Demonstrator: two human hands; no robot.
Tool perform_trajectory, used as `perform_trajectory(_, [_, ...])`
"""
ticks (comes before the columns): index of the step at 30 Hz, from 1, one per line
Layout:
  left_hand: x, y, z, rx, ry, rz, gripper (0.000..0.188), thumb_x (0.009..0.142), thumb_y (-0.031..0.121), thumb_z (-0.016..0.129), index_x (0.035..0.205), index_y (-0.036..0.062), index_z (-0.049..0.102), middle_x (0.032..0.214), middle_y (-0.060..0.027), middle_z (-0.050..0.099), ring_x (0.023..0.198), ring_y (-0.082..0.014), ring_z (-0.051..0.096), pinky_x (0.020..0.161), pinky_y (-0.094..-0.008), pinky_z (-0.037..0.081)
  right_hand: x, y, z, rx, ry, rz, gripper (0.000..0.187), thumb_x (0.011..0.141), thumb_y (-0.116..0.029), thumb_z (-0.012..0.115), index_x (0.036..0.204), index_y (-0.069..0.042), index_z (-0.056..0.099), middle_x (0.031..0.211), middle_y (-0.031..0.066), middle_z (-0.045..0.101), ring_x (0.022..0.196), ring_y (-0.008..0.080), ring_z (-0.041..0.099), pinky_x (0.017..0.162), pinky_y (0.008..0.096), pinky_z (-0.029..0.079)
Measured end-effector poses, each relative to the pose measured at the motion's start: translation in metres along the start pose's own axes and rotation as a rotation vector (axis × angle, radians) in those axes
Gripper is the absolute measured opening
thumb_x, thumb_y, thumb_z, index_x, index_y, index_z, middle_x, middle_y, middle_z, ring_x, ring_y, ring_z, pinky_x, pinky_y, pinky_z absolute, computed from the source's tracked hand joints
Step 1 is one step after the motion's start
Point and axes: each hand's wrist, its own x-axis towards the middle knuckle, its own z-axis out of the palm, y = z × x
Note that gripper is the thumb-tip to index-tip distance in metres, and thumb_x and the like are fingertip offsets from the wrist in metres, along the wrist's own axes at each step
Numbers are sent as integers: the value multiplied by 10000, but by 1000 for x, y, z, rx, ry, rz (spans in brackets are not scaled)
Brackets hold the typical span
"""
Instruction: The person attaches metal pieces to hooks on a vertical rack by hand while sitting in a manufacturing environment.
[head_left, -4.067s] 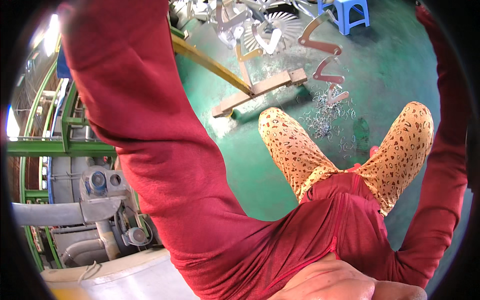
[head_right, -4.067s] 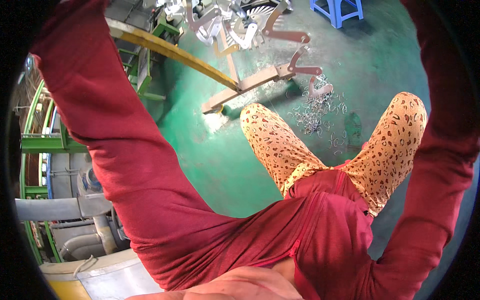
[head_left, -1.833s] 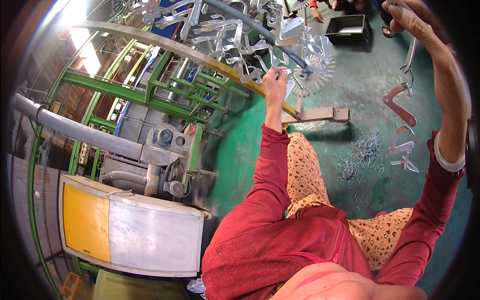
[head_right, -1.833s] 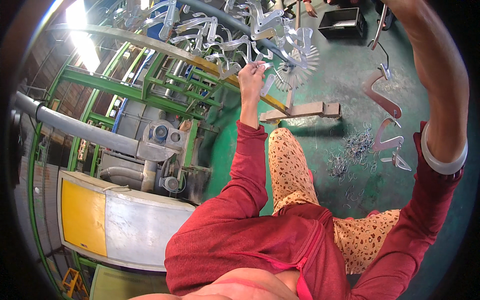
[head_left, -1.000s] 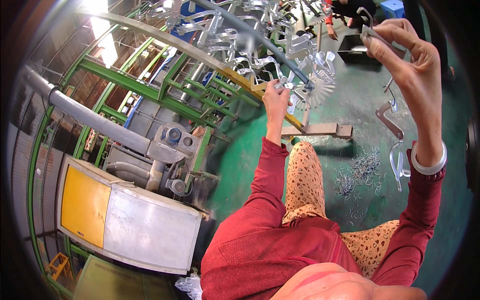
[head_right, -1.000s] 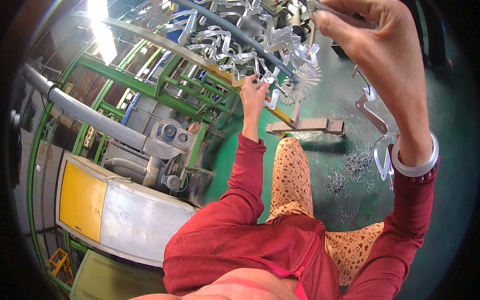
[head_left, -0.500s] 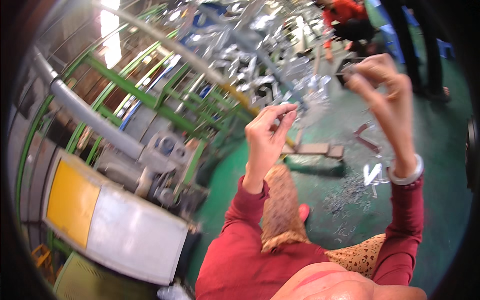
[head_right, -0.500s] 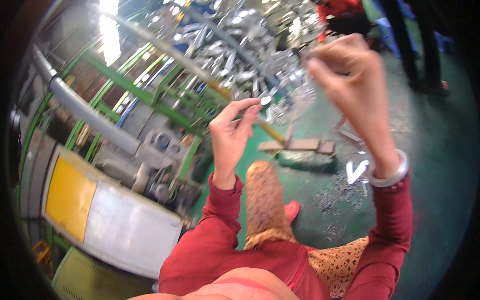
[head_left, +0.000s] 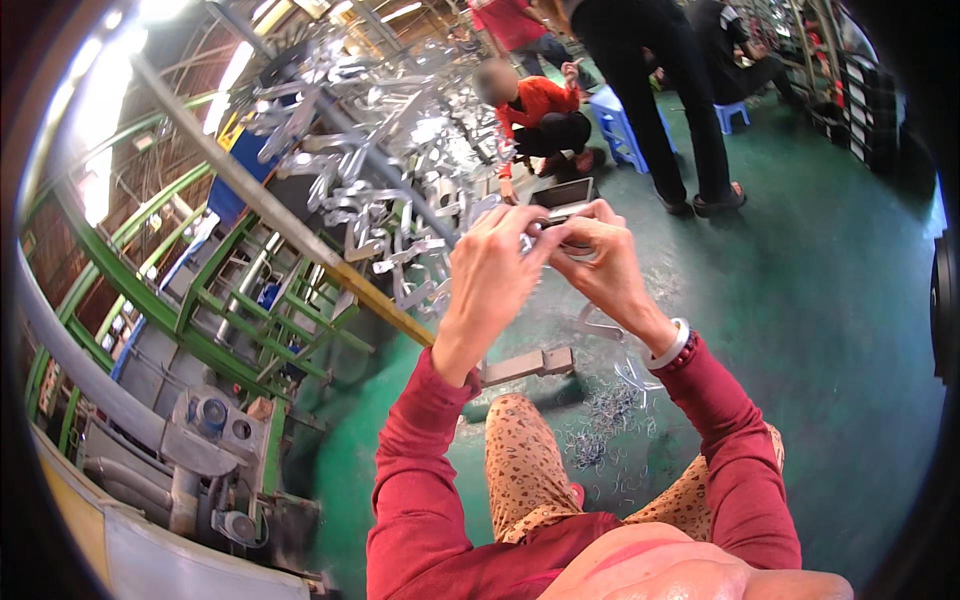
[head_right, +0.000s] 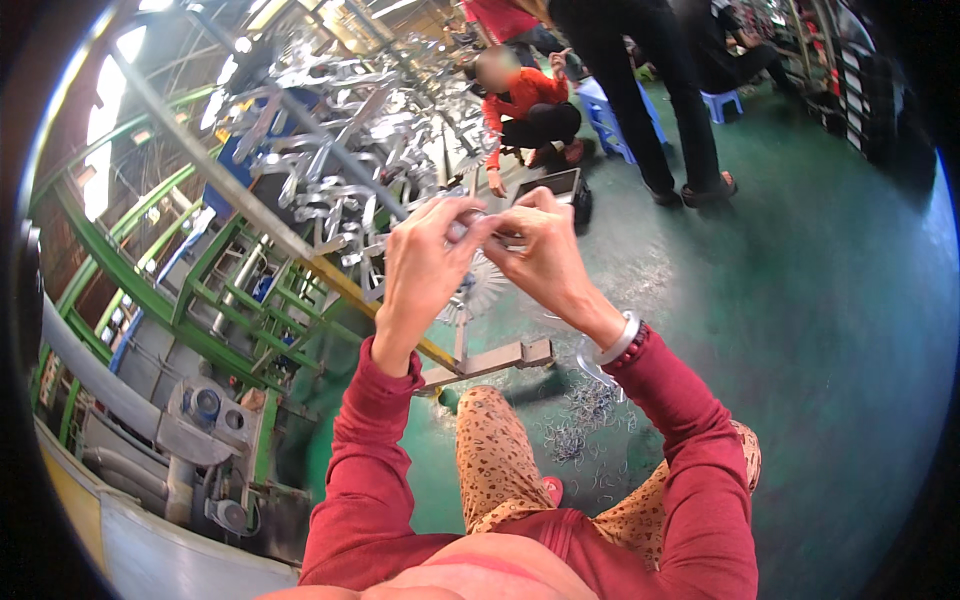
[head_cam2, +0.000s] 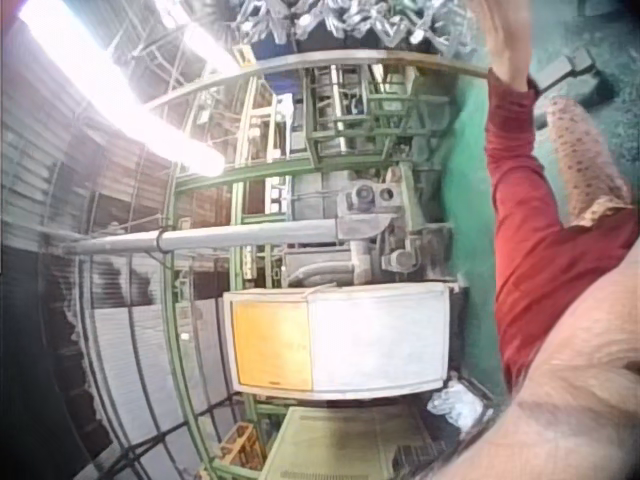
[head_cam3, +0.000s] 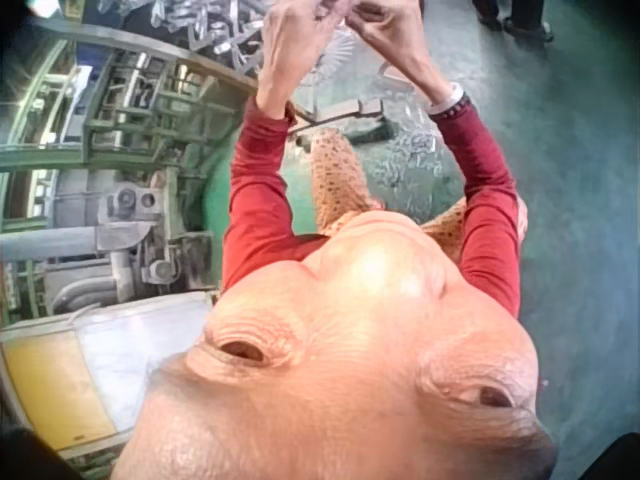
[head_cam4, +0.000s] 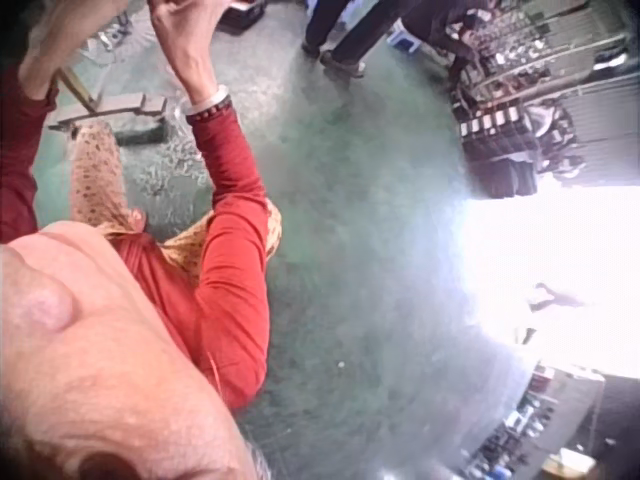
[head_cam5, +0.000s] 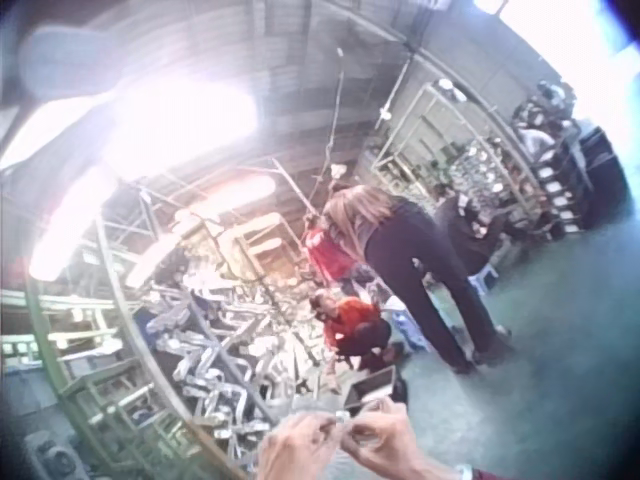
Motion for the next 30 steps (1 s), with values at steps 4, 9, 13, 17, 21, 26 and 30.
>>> perform_trajectory(4, [1, -17, -22, -35, -14, 58, 99, 782, 114, 659, 839, 34, 649, 768, -99, 626, 653, -248, 609, 589, -337, 472, -1, -15, 15, -225, -51, -53, 144, 649, -85, 721, 777, -38, 675, 718, 73, 574, 758, 218, 532, 691, 350, 408])
perform_trajectory(9, [12, -38, -49, -22, -68, 259, 74, 770, 68, 607, 798, 7, 638, 787, -142, 601, 768, -303, 593, 667, -393, 465, 11, -36, 32, -173, -71, 4, 145, 656, -31, 713, 789, 7, 670, 772, 101, 577, 739, 208, 539, 649, 302, 444])
perform_trajectory(13, [35, -44, -80, 20, -24, 284, 83, 729, 50, 596, 780, 1, 639, 759, -149, 597, 775, -321, 596, 665, -397, 471, 41, -52, 42, -114, -104, 18, 198, 730, -61, 717, 912, 14, 689, 798, 72, 615, 784, 139, 537, 712, 252, 433])
perform_trajectory(17, [62, -56, -105, 14, 89, 304, 99, 774, 79, 605, 829, 19, 661, 779, -141, 627, 758, -311, 617, 671, -390, 484, 76, -70, 60, 20, -143, 57, 162, 801, -102, 670, 914, 13, 691, 739, 47, 621, 753, 95, 525, 697, 225, 424])
perform_trajectory(21, [82, -61, -135, 77, 156, 198, 110, 795, 123, 618, 854, 48, 673, 796, -134, 640, 736, -305, 632, 683, -389, 487, 113, -80, 86, 226, -143, 3, 178, 835, -137, 627, 845, 28, 690, 703, 48, 642, 610, 54, 542, 583, 211, 439])
perform_trajectory(26, [97, -82, -160, 6, 296, 167, 133, 792, 134, 640, 891, 60, 687, 713, -120, 650, 594, -174, 601, 587, -298, 468, 151, -94, 104, 59, -172, -203, 193, 823, -162, 630, 826, 20, 694, 683, 39, 650, 628, 48, 540, 565, 218, 434])
perform_trajectory(30, [106, -102, -173, -97, 305, 73, 138, 812, 151, 654, 924, 81, 696, 675, -59, 652, 525, -65, 505, 496, -244, 408, 174, -98, 119, 166, -251, -99, 214, 827, -172, 610, 783, 22, 690, 633, 19, 637, 582, 35, 513, 539, 229, 409])
